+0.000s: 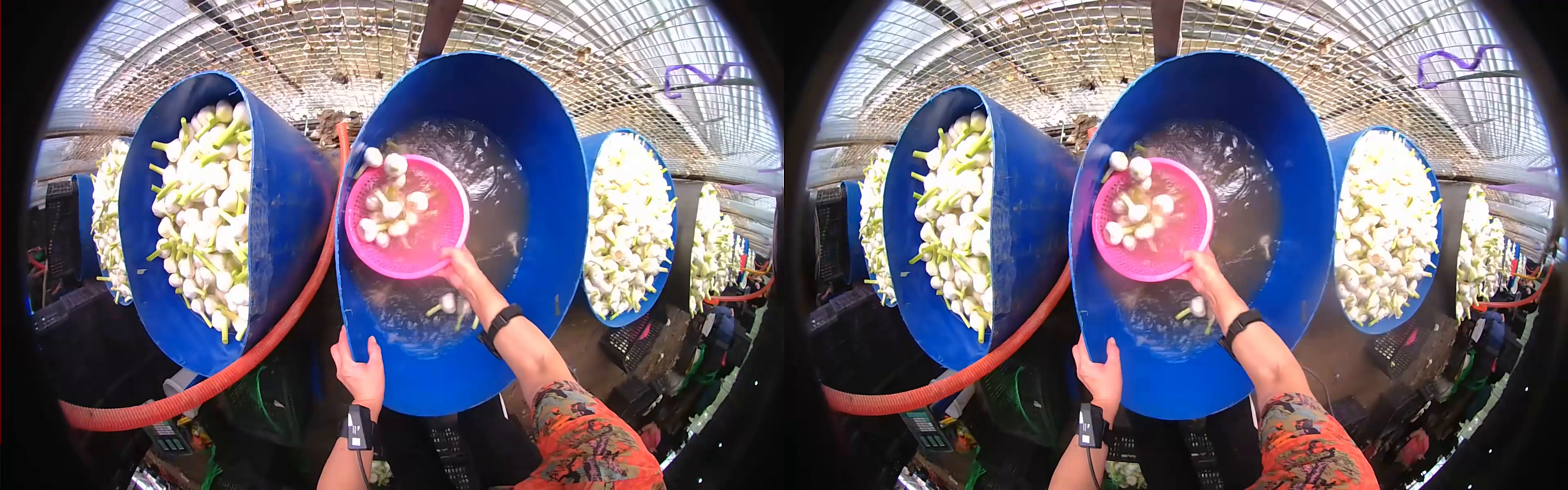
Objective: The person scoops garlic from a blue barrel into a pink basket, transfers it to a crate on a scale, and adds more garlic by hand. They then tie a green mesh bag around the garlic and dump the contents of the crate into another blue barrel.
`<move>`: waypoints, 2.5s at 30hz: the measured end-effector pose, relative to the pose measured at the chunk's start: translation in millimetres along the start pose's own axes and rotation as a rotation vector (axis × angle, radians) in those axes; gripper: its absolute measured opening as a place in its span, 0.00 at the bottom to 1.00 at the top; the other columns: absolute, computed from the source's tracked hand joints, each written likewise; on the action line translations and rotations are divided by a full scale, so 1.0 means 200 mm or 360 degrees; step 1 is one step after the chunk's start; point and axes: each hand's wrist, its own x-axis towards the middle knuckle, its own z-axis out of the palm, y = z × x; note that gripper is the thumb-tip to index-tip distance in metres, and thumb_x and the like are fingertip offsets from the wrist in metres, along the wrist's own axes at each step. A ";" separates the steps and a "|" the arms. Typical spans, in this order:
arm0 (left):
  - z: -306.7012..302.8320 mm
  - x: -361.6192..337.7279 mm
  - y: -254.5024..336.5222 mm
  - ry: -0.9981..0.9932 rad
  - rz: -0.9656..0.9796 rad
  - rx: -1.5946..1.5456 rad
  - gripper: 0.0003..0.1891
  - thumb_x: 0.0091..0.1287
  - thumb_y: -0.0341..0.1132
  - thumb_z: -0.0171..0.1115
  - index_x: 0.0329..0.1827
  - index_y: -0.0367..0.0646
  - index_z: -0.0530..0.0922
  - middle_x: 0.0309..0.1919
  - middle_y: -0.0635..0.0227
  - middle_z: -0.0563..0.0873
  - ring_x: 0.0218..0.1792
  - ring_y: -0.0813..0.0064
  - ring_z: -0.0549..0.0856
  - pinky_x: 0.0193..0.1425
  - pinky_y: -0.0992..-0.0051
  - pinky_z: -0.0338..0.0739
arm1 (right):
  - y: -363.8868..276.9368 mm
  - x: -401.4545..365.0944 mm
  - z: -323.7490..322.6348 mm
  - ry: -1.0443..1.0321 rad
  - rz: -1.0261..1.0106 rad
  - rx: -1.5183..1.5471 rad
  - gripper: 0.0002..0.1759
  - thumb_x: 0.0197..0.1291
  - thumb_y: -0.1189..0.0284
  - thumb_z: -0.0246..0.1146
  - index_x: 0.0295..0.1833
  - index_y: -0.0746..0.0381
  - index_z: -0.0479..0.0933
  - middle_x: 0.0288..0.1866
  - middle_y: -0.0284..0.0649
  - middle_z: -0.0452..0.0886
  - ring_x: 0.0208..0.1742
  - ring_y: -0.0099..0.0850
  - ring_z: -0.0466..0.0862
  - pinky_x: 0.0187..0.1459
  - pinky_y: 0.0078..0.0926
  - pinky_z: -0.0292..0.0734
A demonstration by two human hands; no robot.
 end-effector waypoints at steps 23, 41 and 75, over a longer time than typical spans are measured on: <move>0.00 0.00 0.01 -0.0010 -0.0051 -0.0026 0.27 0.57 0.36 0.68 0.60 0.40 0.73 0.44 0.57 0.77 0.44 0.55 0.82 0.47 0.62 0.78 | -0.49 0.04 -0.09 0.0856 -0.0831 -0.3275 0.53 0.52 0.83 0.53 0.74 0.24 0.43 0.77 0.62 0.39 0.72 0.65 0.56 0.65 0.44 0.67; -0.01 0.01 -0.02 -0.0010 0.0007 0.0022 0.28 0.56 0.35 0.69 0.61 0.40 0.72 0.44 0.57 0.77 0.43 0.56 0.83 0.47 0.64 0.79 | 0.42 0.02 -0.16 0.0338 -0.0278 -0.1496 0.49 0.51 0.82 0.55 0.78 0.41 0.46 0.61 0.49 0.76 0.56 0.37 0.78 0.53 0.29 0.73; -0.73 -1.10 -1.53 0.0104 -0.0995 -0.1565 0.33 0.70 0.46 0.55 0.73 0.45 0.53 0.45 0.62 0.81 0.36 0.78 0.83 0.38 0.78 0.77 | 0.94 -2.16 1.25 -0.0832 -0.1321 -0.0828 0.45 0.57 0.86 0.56 0.77 0.59 0.44 0.72 0.48 0.61 0.70 0.37 0.67 0.64 0.35 0.67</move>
